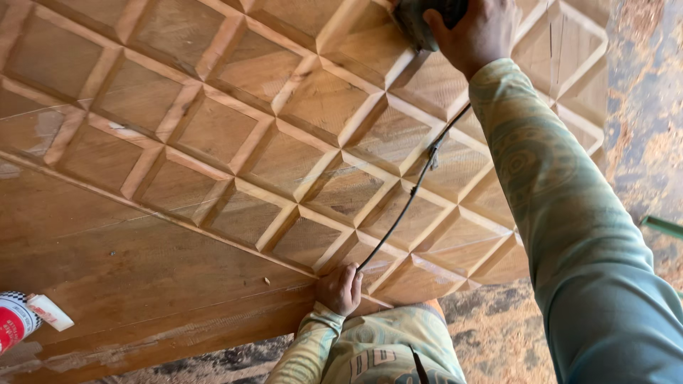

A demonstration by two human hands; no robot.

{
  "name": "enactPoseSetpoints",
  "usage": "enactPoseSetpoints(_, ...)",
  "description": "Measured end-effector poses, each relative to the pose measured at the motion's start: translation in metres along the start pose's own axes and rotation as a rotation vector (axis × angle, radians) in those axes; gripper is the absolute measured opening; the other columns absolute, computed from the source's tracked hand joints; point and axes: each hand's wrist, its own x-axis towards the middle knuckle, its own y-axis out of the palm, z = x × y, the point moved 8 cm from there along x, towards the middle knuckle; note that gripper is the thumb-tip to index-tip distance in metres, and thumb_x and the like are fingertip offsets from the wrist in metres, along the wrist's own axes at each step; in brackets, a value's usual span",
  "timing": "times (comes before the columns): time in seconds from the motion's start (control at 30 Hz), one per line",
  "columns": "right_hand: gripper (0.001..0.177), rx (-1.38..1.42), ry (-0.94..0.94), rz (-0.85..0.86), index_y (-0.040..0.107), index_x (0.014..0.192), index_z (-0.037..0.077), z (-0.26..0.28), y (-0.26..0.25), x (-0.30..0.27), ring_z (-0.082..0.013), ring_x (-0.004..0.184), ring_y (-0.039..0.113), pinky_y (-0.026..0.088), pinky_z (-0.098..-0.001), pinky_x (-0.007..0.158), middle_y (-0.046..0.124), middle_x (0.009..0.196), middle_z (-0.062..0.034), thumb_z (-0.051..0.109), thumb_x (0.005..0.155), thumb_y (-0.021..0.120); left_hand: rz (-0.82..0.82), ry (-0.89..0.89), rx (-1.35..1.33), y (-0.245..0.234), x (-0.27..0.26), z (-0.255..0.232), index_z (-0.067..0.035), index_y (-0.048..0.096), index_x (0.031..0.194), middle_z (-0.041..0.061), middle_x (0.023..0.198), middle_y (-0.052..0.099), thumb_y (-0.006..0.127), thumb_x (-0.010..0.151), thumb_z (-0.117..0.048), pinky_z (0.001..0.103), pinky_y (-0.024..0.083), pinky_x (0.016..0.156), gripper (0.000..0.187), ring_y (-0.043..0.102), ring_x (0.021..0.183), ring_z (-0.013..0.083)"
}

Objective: The person uses an electric sander to smooth the surface of a large wooden panel featuring a geometric diamond pattern. The person systematically moves the sander across the raised ridges and flat surfaces of the wood, occasionally adjusting their grip and position to reach different sections of the panel.

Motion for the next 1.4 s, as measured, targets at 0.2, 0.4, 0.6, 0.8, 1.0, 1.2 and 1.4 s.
enactPoseSetpoints(0.2, 0.057, 0.072, -0.049, -0.032, 0.056, 0.123, 0.011, 0.035, -0.024, -0.008, -0.038, 0.115, 0.06, 0.054, -0.0491, 0.09, 0.055, 0.126, -0.0155, 0.019, 0.078, 0.092, -0.013, -0.022, -0.002, -0.002, 0.001, 0.0, -0.006, 0.064, 0.106, 0.012, 0.083, 0.069, 0.061, 0.098, -0.017, 0.043, 0.053, 0.056, 0.015, 0.068, 0.067, 0.0322)
enactPoseSetpoints(0.4, 0.061, 0.147, -0.041, -0.037, 0.055, 0.123, 0.011, 0.092, -0.024, -0.033, -0.0346, 0.11, 0.059, 0.054, -0.0467, 0.083, 0.051, 0.12, -0.0141, 0.025, 0.079, 0.095, -0.032, 0.021, -0.02, 0.0, 0.001, 0.002, -0.006, 0.064, 0.109, 0.014, 0.087, 0.069, 0.061, 0.096, -0.017, 0.043, 0.054, 0.058, 0.017, 0.068, 0.07, 0.0332)
enactPoseSetpoints(0.6, 0.057, 0.116, -0.024, -0.058, 0.056, 0.123, 0.012, 0.078, -0.029, -0.025, -0.0344, 0.112, 0.057, 0.055, -0.0473, 0.084, 0.052, 0.119, -0.0126, 0.024, 0.081, 0.092, 0.015, -0.036, 0.032, 0.005, -0.001, 0.006, -0.007, 0.067, 0.106, 0.014, 0.083, 0.07, 0.063, 0.093, -0.018, 0.045, 0.053, 0.056, 0.018, 0.068, 0.068, 0.0349)
enactPoseSetpoints(0.8, 0.056, -0.012, -0.028, -0.054, 0.062, 0.124, 0.013, 0.005, -0.008, 0.006, -0.035, 0.105, 0.062, 0.055, -0.0475, 0.079, 0.061, 0.116, -0.0142, 0.03, 0.082, 0.093, 0.017, -0.129, 0.091, 0.008, 0.0, 0.009, -0.007, 0.069, 0.101, 0.013, 0.08, 0.069, 0.064, 0.094, -0.019, 0.045, 0.052, 0.055, 0.015, 0.068, 0.067, 0.0345)
enactPoseSetpoints(1.0, 0.04, 0.106, 0.021, 0.003, 0.073, 0.11, 0.005, -0.068, -0.015, 0.04, -0.0298, 0.084, 0.07, 0.058, -0.0435, 0.072, 0.073, 0.098, -0.0133, 0.028, 0.084, 0.093, -0.034, -0.162, -0.176, 0.036, 0.009, -0.005, -0.004, 0.069, 0.103, 0.007, 0.068, 0.069, 0.058, 0.102, -0.018, 0.033, 0.051, 0.042, 0.018, 0.062, 0.048, 0.017)
enactPoseSetpoints(1.2, 0.022, 0.054, -0.239, 0.1, 0.068, 0.106, -0.001, -0.118, -0.088, 0.069, -0.0232, 0.083, 0.07, 0.059, -0.0332, 0.073, 0.072, 0.098, -0.0123, 0.009, 0.09, 0.079, 0.151, 0.012, -0.543, 0.091, 0.035, -0.08, 0.001, 0.073, 0.102, 0.01, 0.069, 0.071, 0.059, 0.107, -0.017, 0.03, 0.049, 0.036, 0.023, 0.058, 0.044, 0.0147)
enactPoseSetpoints(1.4, 0.039, -0.177, -0.393, 0.258, 0.064, 0.113, -0.001, -0.157, -0.128, 0.087, -0.0239, 0.089, 0.071, 0.062, -0.0341, 0.082, 0.07, 0.106, -0.0139, 0.018, 0.087, 0.086, 0.146, 0.047, -0.564, 0.112, 0.106, -0.113, 0.006, 0.073, 0.111, 0.019, 0.083, 0.075, 0.062, 0.106, -0.015, 0.029, 0.057, 0.043, 0.025, 0.066, 0.052, 0.0193)
